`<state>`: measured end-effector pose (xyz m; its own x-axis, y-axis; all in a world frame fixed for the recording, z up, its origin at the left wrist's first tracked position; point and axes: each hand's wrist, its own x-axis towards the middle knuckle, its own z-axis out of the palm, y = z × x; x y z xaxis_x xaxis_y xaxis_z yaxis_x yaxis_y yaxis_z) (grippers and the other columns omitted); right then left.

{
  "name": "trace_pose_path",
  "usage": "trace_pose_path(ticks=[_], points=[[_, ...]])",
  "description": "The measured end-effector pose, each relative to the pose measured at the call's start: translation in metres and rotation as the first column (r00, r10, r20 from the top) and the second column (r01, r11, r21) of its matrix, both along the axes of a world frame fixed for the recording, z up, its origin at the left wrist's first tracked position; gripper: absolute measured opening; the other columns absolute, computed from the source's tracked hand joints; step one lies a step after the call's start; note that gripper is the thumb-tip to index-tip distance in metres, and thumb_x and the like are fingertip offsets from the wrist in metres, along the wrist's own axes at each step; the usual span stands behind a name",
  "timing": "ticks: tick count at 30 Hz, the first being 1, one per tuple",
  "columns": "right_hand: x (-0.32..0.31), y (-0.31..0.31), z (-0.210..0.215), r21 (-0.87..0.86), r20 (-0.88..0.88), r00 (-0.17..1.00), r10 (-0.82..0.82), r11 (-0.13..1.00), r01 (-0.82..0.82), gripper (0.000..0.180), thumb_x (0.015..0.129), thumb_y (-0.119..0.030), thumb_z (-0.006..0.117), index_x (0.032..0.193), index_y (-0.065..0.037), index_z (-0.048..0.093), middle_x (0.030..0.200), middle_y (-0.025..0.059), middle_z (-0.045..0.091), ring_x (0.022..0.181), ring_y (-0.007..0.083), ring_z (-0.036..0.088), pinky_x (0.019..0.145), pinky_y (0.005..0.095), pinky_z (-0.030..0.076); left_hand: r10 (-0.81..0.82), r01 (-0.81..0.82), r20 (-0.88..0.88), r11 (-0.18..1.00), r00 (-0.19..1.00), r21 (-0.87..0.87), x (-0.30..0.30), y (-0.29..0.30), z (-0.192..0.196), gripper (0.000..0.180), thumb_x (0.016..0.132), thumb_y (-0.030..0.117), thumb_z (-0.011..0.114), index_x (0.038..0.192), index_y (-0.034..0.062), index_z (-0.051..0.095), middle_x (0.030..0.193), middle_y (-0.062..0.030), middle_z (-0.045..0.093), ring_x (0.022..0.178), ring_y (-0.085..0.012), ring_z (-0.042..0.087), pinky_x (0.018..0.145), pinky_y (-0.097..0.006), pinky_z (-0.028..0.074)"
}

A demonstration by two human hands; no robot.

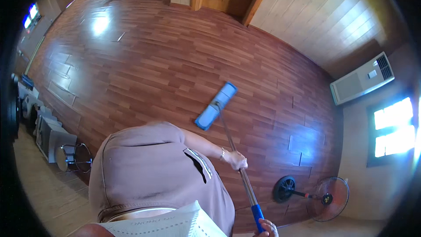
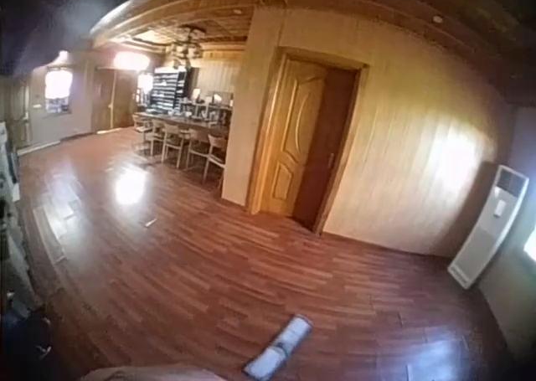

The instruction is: Mopping a wooden floor using a flat mop.

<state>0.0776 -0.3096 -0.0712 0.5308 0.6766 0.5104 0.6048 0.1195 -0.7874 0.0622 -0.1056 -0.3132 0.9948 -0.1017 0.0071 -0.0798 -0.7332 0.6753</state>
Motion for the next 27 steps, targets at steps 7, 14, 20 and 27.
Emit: trace_pose_path(ticks=[7,14,20,27], points=[[-0.056,0.028,-0.016,0.031,0.111,0.993,0.046,0.998,-0.049,0.033,0.087,-0.030,0.060,0.074,0.000,0.062,0.075,0.0158,0.067,0.069,0.0259,0.064,0.063,0.0357,0.050,-0.028,0.020,0.060,0.993,0.998,0.118,0.004,0.039,-0.034,0.012,0.073,0.027,0.066,0.081,0.0176,0.068,0.084,-0.0039,0.068,0.085,-0.0280,0.067,0.070,-0.044,0.054],[-0.104,0.047,-0.040,0.058,0.249,0.965,0.085,0.993,-0.102,0.037,0.089,-0.035,0.060,0.073,-0.001,0.061,0.076,0.0166,0.067,0.068,0.0271,0.064,0.063,0.0364,0.050,0.157,-0.157,0.010,0.985,0.988,0.070,-0.095,0.108,-0.032,0.014,0.070,0.023,0.067,0.079,0.0128,0.067,0.081,-0.0097,0.067,0.084,-0.0312,0.065,0.072,-0.045,0.052],[-0.149,0.114,-0.049,-0.090,0.205,0.907,0.367,0.930,-0.356,0.037,0.087,-0.037,0.063,0.074,-0.002,0.060,0.080,0.0166,0.067,0.071,0.0298,0.065,0.066,0.0382,0.051,0.368,-0.363,0.060,0.929,0.928,-0.070,-0.192,0.173,-0.046,0.013,0.074,0.020,0.058,0.064,0.0130,0.060,0.066,-0.0092,0.061,0.067,-0.0289,0.061,0.060,-0.046,0.045],[-0.186,0.187,-0.082,-0.232,-0.013,0.667,0.745,0.646,-0.727,0.027,0.072,-0.025,0.067,0.087,-0.003,0.065,0.098,0.0192,0.069,0.089,0.0351,0.068,0.079,0.0407,0.052,0.619,-0.622,0.123,0.783,0.776,-0.019,-0.307,0.235,-0.111,0.021,0.070,0.023,0.060,0.059,0.0124,0.045,0.061,-0.0097,0.051,0.065,-0.0301,0.055,0.059,-0.044,0.039]])
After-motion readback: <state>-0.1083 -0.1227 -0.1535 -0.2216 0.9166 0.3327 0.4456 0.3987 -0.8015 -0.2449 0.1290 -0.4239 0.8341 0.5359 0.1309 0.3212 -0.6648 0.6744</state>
